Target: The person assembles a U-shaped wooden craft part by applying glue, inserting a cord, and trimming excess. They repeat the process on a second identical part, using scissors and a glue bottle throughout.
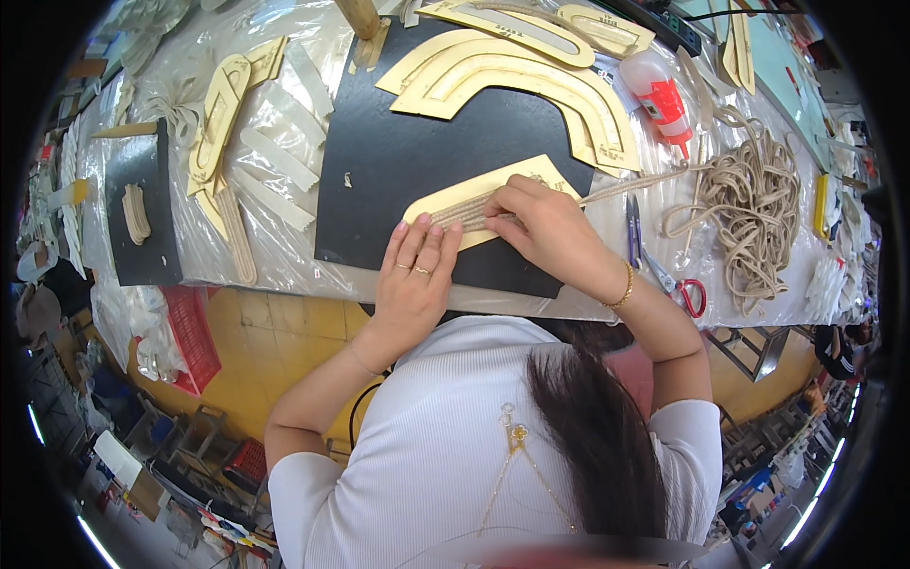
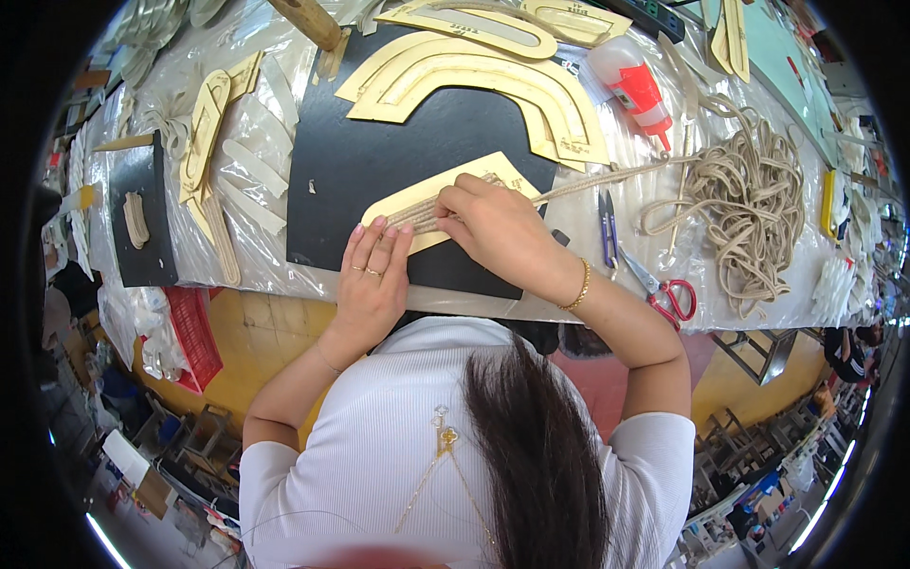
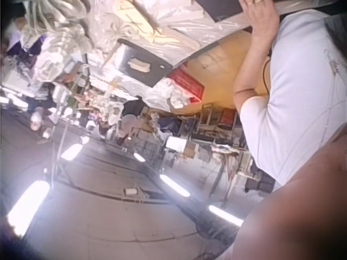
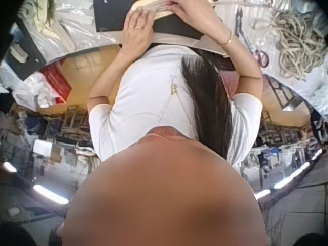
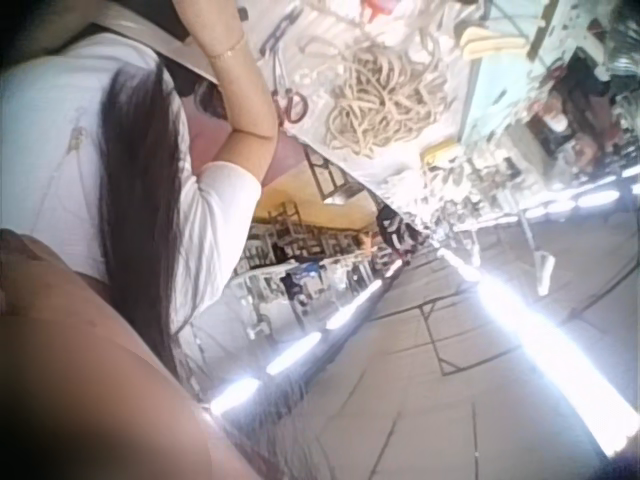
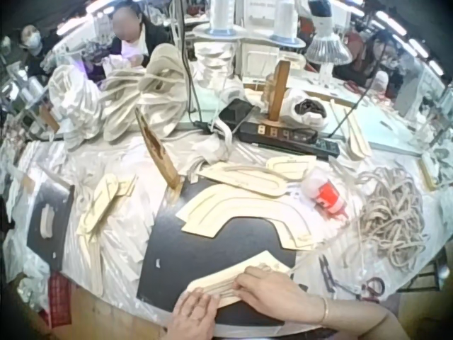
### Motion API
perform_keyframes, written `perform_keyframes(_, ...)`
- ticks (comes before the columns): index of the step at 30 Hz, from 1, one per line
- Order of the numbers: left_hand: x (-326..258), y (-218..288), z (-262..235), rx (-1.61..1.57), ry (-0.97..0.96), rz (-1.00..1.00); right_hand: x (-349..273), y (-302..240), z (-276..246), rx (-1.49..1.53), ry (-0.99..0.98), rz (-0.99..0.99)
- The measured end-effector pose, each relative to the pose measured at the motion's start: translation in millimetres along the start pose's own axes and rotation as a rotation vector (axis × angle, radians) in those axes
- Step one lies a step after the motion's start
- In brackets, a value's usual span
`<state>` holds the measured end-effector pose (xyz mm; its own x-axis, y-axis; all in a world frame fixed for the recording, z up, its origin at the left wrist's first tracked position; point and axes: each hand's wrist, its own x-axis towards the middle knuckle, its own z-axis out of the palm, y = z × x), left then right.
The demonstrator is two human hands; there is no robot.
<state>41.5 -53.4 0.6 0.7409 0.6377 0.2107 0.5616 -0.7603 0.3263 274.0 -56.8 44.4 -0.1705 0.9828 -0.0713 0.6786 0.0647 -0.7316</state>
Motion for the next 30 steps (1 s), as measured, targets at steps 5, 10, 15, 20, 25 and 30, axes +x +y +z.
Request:
perform_keyframes(5, -3, 5, 6, 0.066, -0.003, -0.002, -1, 4, 4, -0.030, 0.024, 0.000)
perform_keyframes(10, -3, 11, 3, 0.124, -0.057, -0.034, 2, 5, 7, -0.018, 0.038, 0.021)
perform_keyframes(15, 0, 18, -1, 0.215, -0.054, -0.061, 4, 5, 8, -0.061, 0.037, 0.056)
perform_keyframes(20, 10, 36, 16, 0.072, 0.009, -0.122, 6, 2, 7, -0.106, 0.001, 0.088)
perform_keyframes(25, 11, 34, 27, 0.129, 0.028, -0.046, 1, 5, -6, -0.125, 0.069, 0.011)
perform_keyframes(30, 7, 34, 29, 0.137, 0.005, -0.056, -8, 19, -18, 0.080, 0.104, 0.114)
